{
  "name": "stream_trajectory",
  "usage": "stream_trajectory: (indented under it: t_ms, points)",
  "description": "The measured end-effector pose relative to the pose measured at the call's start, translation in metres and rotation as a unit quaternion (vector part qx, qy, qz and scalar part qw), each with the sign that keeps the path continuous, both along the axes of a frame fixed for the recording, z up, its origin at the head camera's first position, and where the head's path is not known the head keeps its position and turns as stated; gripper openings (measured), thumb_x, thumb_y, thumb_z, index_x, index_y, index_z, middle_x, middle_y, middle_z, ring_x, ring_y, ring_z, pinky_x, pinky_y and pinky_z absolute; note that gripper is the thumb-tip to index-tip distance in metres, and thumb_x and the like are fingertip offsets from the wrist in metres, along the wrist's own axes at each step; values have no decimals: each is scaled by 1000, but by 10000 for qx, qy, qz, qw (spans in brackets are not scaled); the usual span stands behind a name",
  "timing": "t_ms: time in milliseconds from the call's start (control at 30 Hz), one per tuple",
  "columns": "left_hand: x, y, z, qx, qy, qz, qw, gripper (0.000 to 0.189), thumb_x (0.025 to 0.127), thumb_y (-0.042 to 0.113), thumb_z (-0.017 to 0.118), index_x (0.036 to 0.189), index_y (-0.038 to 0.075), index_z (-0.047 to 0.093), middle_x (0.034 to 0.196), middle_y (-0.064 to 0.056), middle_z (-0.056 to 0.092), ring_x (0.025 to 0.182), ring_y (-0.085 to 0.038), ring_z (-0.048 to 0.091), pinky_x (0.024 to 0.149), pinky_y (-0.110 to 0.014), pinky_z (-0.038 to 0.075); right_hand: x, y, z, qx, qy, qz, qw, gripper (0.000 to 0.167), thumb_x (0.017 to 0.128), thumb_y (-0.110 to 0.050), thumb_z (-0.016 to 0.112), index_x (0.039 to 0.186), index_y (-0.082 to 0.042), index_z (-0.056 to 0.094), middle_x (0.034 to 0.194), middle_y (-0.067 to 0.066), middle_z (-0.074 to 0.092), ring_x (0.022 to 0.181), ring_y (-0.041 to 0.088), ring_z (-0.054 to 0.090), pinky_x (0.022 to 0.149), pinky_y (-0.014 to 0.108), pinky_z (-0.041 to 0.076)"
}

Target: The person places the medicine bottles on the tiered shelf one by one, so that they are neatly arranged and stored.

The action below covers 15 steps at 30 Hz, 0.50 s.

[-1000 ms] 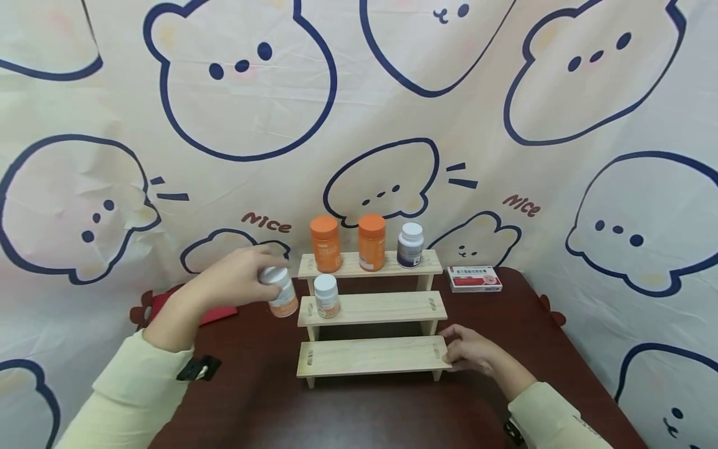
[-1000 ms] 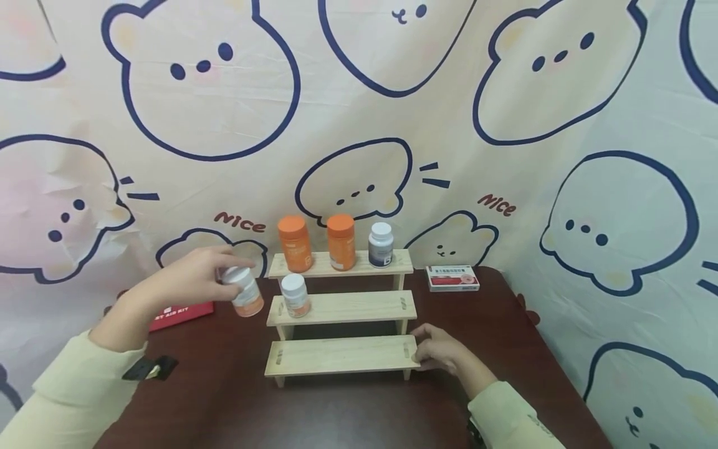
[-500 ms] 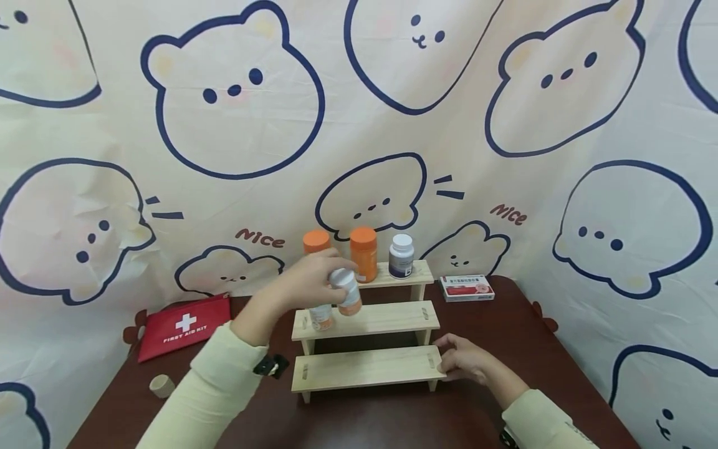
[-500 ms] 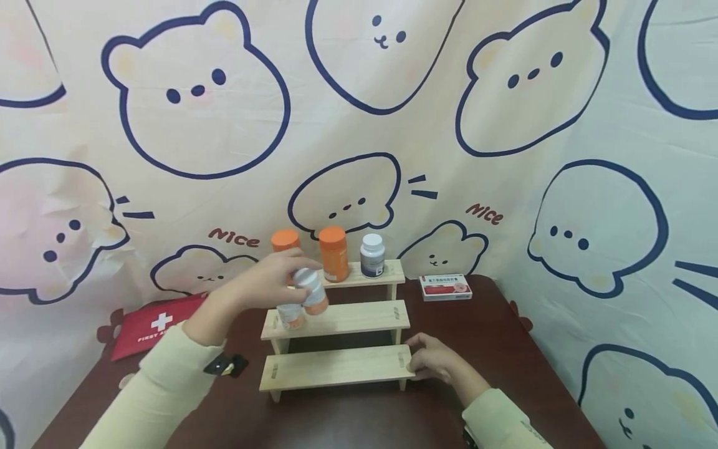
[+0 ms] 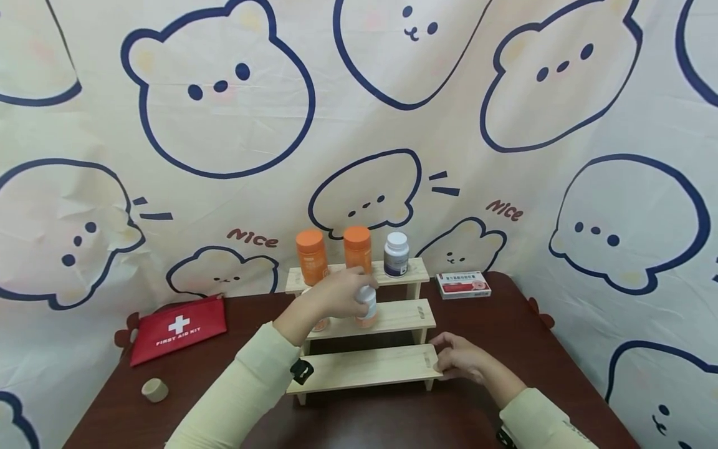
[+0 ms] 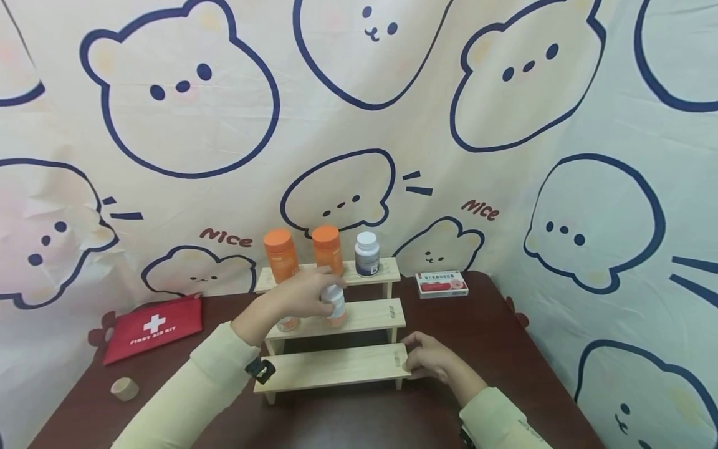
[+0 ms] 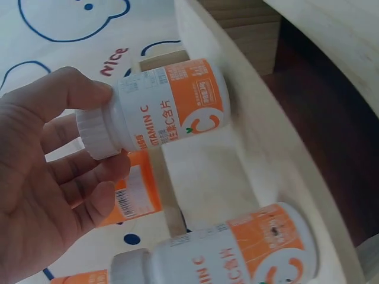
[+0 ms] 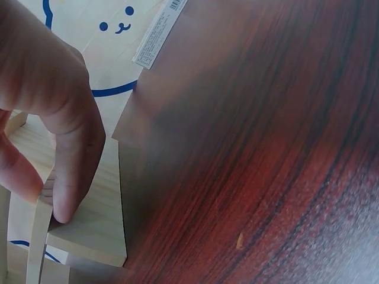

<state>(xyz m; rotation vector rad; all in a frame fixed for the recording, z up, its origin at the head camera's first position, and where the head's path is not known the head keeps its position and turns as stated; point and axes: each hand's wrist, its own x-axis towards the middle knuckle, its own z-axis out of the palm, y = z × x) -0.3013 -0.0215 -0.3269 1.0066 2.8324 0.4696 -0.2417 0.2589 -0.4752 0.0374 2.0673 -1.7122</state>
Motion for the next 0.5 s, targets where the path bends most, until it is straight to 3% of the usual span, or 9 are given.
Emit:
stream_trajectory:
  t_ms: [400, 500]
  points:
    - [5, -5, -7, -33, 218, 210, 9995, 46, 79, 19, 74, 123, 19, 62, 114, -2, 57, 94, -18, 54, 82, -35, 51, -1, -4, 5, -33, 59, 127, 9999, 51, 71, 7, 61, 118, 6, 43, 87, 15, 58, 74, 23, 61, 66, 37, 56]
    - [8, -5, -11, -103, 519, 221, 9984, 54, 80, 25, 75, 131, 21, 56, 120, -3, 55, 101, -19, 55, 86, -37, 50, -1, -3, 2, 233, 135, 30, 9996, 53, 69, 8, 62, 119, 6, 44, 88, 16, 57, 74, 24, 61, 65, 38, 55]
